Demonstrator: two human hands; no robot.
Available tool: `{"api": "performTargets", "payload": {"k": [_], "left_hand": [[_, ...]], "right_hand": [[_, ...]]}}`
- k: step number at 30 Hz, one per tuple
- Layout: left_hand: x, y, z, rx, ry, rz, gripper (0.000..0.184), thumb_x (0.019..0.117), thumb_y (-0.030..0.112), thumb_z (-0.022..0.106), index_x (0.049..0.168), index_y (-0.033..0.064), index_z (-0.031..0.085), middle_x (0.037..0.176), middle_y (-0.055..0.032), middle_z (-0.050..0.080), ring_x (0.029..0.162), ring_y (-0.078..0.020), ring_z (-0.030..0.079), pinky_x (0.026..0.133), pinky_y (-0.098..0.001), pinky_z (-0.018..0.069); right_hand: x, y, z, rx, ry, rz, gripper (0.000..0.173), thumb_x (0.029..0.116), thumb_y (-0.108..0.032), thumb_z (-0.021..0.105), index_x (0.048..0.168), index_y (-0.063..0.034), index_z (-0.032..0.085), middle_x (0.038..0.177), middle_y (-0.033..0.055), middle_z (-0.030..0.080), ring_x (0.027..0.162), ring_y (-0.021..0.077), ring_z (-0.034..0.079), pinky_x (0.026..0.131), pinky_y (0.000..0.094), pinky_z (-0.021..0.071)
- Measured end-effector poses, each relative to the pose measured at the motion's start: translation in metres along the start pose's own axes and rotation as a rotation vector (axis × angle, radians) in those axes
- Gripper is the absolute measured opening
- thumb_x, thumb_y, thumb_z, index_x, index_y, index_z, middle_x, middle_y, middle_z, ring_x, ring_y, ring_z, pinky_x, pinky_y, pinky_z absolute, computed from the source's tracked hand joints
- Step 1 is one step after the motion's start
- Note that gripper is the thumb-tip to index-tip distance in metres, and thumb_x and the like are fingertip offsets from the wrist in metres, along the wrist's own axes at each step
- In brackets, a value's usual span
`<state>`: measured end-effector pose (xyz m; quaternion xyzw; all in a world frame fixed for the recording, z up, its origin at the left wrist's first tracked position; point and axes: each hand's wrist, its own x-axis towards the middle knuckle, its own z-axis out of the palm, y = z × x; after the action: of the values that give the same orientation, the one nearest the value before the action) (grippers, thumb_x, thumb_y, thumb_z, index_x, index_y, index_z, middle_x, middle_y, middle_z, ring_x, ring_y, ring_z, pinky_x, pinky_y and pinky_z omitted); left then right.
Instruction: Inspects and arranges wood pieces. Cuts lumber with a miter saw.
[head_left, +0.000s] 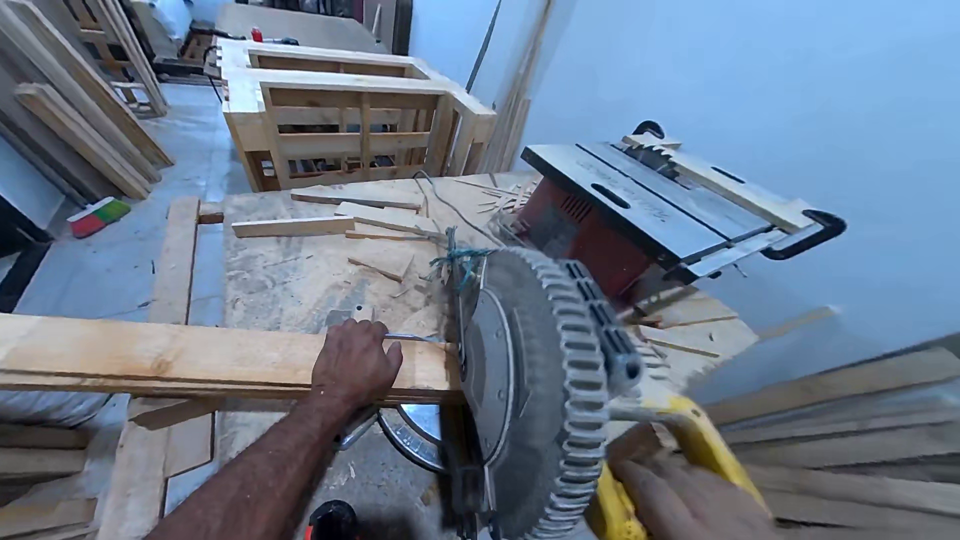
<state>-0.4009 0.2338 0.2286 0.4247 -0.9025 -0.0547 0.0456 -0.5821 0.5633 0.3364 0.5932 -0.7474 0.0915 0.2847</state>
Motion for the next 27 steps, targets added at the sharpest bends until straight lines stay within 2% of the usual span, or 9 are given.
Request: {"api": "performTargets", "payload": {"k": [5,9,11,14,16,18,21,24,27], "left_hand": [[0.000,0.000,-0.009,-0.072,-0.077,-0.017,0.054,0.1003,0.054,0.036,0.123,0.0174,0.070,0.125,-0.0071,0.070,0.122,-0.0280,0.062,0.104,-0.0515,0.0465],[0.005,0.005,-0.009,-0.117,-0.020,0.000,0.053,0.0977,0.052,0.041,0.114,0.0128,0.074,0.113,-0.0141,0.072,0.113,-0.0353,0.066,0.097,-0.0603,0.0499],[0.006,0.007,-0.006,-0.095,0.032,0.011,0.052,0.0958,0.052,0.041,0.108,0.0128,0.074,0.107,-0.0135,0.073,0.107,-0.0348,0.068,0.092,-0.0597,0.0520],[0.007,0.005,0.001,-0.070,0.074,0.027,0.051,0.0959,0.052,0.040,0.109,0.0147,0.073,0.106,-0.0110,0.073,0.105,-0.0326,0.068,0.090,-0.0577,0.0524],[0.005,0.003,0.004,-0.062,0.085,0.029,0.050,0.0956,0.051,0.041,0.109,0.0145,0.073,0.105,-0.0115,0.073,0.103,-0.0332,0.068,0.088,-0.0577,0.0530],[0.001,0.001,0.003,-0.064,0.078,0.023,0.048,0.0961,0.048,0.044,0.111,0.0125,0.073,0.106,-0.0143,0.072,0.105,-0.0361,0.068,0.090,-0.0598,0.0521],[-0.003,0.001,0.003,-0.094,0.098,0.035,0.045,0.0959,0.042,0.049,0.109,0.0079,0.075,0.105,-0.0192,0.073,0.103,-0.0403,0.068,0.091,-0.0626,0.0511],[-0.003,0.001,0.004,-0.103,0.120,0.060,0.045,0.0949,0.040,0.051,0.106,0.0029,0.075,0.103,-0.0227,0.072,0.103,-0.0428,0.068,0.092,-0.0631,0.0509],[0.003,0.001,0.007,-0.079,0.153,0.083,0.049,0.0959,0.041,0.049,0.103,0.0005,0.074,0.099,-0.0241,0.072,0.100,-0.0434,0.069,0.089,-0.0624,0.0526]], "right_hand": [[0.039,0.013,-0.028,0.075,-0.075,-0.040,0.020,0.0822,-0.036,0.073,0.090,-0.0180,0.070,0.075,0.0025,0.067,0.069,0.0239,0.069,0.055,0.0448,0.0562],[0.130,0.046,-0.068,0.104,0.103,-0.105,0.017,0.0845,-0.035,0.069,0.093,-0.0205,0.072,0.077,0.0002,0.068,0.068,0.0223,0.067,0.053,0.0467,0.0528],[0.167,0.054,-0.068,0.085,0.302,-0.078,0.020,0.0820,-0.031,0.075,0.096,-0.0177,0.072,0.086,0.0022,0.071,0.080,0.0240,0.069,0.067,0.0481,0.0530],[0.177,0.051,-0.051,0.234,0.553,0.056,0.042,0.0849,-0.022,0.078,0.126,-0.0146,0.072,0.130,0.0079,0.069,0.129,0.0260,0.058,0.113,0.0484,0.0426],[0.141,0.036,-0.018,0.403,0.581,0.150,0.031,0.0930,-0.016,0.070,0.124,-0.0115,0.073,0.140,0.0104,0.063,0.138,0.0265,0.052,0.117,0.0474,0.0426],[0.088,0.011,0.052,0.506,0.368,0.270,0.019,0.0977,-0.021,0.062,0.107,-0.0147,0.077,0.115,0.0028,0.074,0.113,0.0188,0.068,0.100,0.0427,0.0551],[0.048,-0.007,0.143,0.731,-0.393,0.118,0.023,0.0990,-0.009,0.057,0.118,-0.0070,0.071,0.124,0.0146,0.070,0.123,0.0343,0.063,0.109,0.0552,0.0459],[0.040,-0.014,0.196,0.689,-0.514,-0.087,0.020,0.0983,-0.008,0.058,0.116,-0.0046,0.066,0.134,0.0149,0.064,0.132,0.0340,0.056,0.113,0.0536,0.0427],[0.038,0.015,0.214,0.661,-0.469,-0.149,0.025,0.1017,-0.011,0.054,0.121,-0.0147,0.069,0.138,0.0065,0.065,0.135,0.0287,0.055,0.114,0.0527,0.0432]]}}
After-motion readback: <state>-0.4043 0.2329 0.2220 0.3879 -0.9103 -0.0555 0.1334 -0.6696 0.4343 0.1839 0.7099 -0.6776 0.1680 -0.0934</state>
